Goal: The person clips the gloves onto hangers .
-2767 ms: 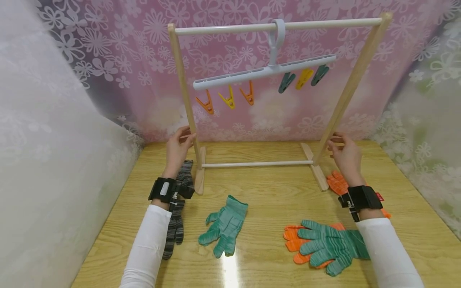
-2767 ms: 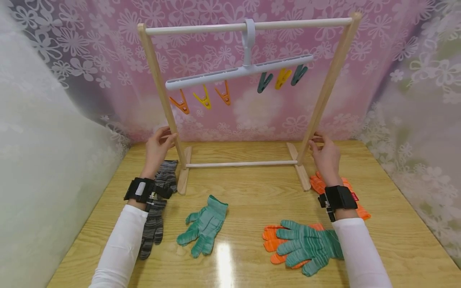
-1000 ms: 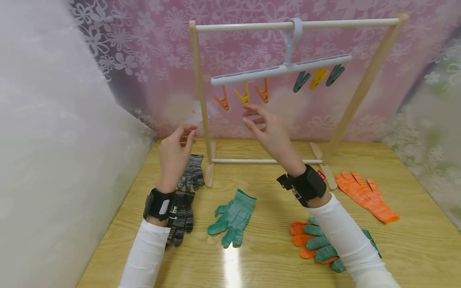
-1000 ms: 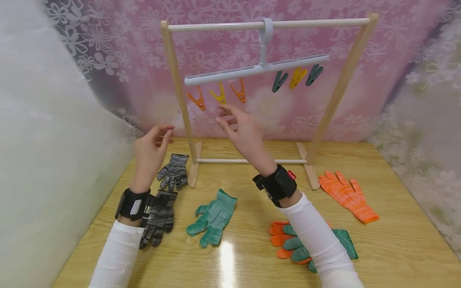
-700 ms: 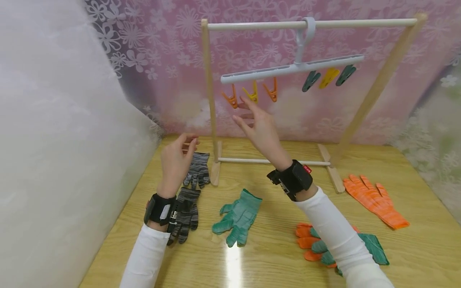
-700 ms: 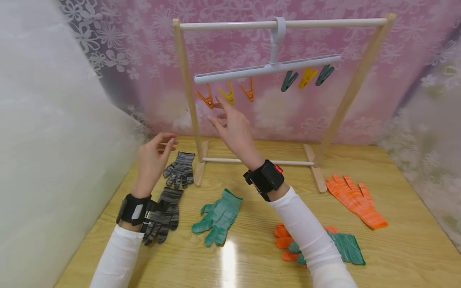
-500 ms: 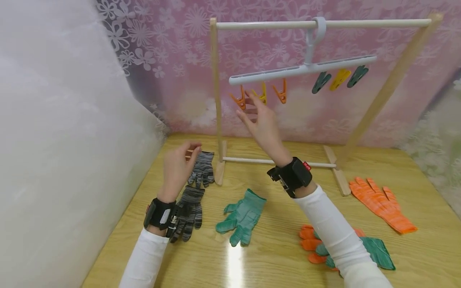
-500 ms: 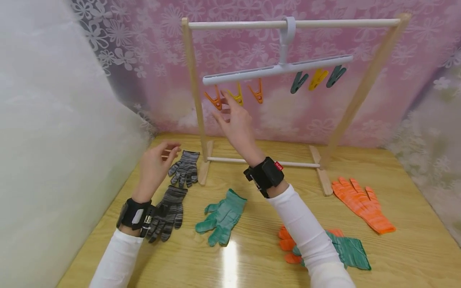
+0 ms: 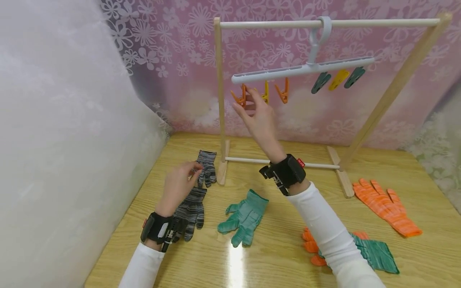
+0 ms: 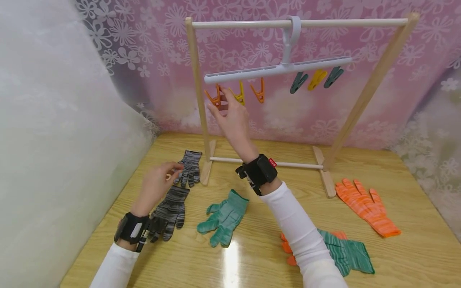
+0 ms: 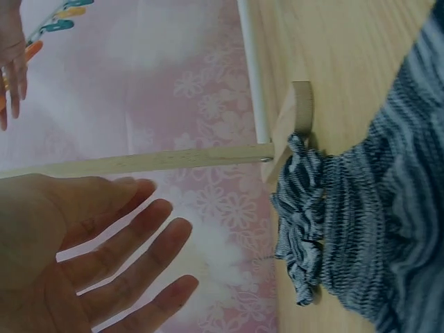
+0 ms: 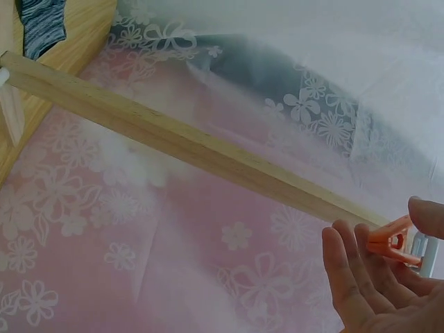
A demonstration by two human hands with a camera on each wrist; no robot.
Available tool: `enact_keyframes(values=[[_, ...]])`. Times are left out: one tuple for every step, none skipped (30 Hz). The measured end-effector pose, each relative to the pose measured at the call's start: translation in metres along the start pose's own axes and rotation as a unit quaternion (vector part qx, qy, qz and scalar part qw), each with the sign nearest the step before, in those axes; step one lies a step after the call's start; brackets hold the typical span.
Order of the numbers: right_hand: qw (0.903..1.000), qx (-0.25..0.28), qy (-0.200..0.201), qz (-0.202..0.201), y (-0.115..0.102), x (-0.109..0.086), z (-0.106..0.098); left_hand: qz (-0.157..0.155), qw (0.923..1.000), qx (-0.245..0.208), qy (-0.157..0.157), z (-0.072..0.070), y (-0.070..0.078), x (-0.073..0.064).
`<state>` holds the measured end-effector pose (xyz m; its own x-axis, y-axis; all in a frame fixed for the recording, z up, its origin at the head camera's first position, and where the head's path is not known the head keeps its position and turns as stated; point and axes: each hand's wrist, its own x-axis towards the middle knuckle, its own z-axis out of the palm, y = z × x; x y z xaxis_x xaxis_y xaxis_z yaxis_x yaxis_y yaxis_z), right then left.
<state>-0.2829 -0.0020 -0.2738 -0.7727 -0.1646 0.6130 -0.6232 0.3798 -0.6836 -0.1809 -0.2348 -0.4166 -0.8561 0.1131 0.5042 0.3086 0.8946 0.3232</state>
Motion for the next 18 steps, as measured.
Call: enact_keyframes(values=[[1.0000, 0.001, 0.008, -0.005, -0.001, 0.001, 0.000, 0.001, 0.9999, 0.005, -0.011, 0.001, 0.001, -0.001], [0.9999, 0.001, 0.015, -0.006, -0.002, 0.002, 0.000, 0.001, 0.9997, 0.009, -0.022, 0.003, 0.001, -0.002], [0.9997, 0.001, 0.022, -0.009, -0.003, 0.002, 0.000, 0.001, 0.9995, 0.011, -0.030, 0.004, 0.001, -0.004], [0.9995, -0.002, 0.029, -0.013, -0.004, 0.003, 0.000, 0.002, 0.9993, 0.016, -0.035, 0.006, 0.001, -0.006], [0.9992, -0.004, 0.036, -0.017, -0.005, 0.004, 0.000, 0.004, 0.9990, 0.024, -0.037, 0.007, 0.002, -0.007], [0.9989, -0.004, 0.042, -0.019, -0.006, 0.004, -0.001, 0.002, 0.9987, 0.029, -0.041, 0.008, 0.002, -0.009], [0.9987, -0.004, 0.047, -0.021, -0.008, 0.004, -0.001, 0.002, 0.9982, 0.040, -0.045, 0.009, 0.002, -0.012], [0.9984, -0.005, 0.052, -0.022, -0.009, 0.004, -0.002, 0.002, 0.9972, 0.055, -0.052, 0.011, 0.003, -0.015], [0.9981, -0.006, 0.055, -0.025, -0.010, 0.004, -0.003, -0.001, 0.9956, 0.069, -0.063, 0.012, 0.004, -0.019], [0.9979, -0.010, 0.058, -0.028, -0.011, 0.004, -0.004, -0.002, 0.9932, 0.086, -0.078, 0.013, 0.005, -0.022], [0.9976, -0.014, 0.060, -0.031, -0.013, 0.003, -0.005, -0.006, 0.9905, 0.100, -0.094, 0.014, 0.007, -0.026], [0.9973, -0.018, 0.061, -0.035, -0.014, 0.002, -0.005, -0.008, 0.9870, 0.116, -0.110, 0.015, 0.008, -0.030], [0.9971, -0.021, 0.062, -0.039, -0.015, 0.002, -0.006, -0.011, 0.9831, 0.132, -0.127, 0.016, 0.010, -0.033], [0.9969, -0.024, 0.062, -0.043, -0.016, 0.001, -0.007, -0.015, 0.9794, 0.142, -0.142, 0.017, 0.012, -0.037], [0.9967, -0.025, 0.060, -0.048, -0.017, 0.000, -0.007, -0.021, 0.9764, 0.149, -0.155, 0.017, 0.014, -0.040], [0.9965, -0.026, 0.060, -0.052, -0.017, 0.000, -0.007, -0.025, 0.9739, 0.156, -0.163, 0.018, 0.016, -0.043], [0.9965, -0.026, 0.058, -0.055, -0.018, 0.000, -0.006, -0.030, 0.9723, 0.159, -0.168, 0.018, 0.018, -0.046], [0.9966, -0.024, 0.055, -0.057, -0.018, -0.001, -0.006, -0.033, 0.9709, 0.163, -0.172, 0.018, 0.019, -0.048]])
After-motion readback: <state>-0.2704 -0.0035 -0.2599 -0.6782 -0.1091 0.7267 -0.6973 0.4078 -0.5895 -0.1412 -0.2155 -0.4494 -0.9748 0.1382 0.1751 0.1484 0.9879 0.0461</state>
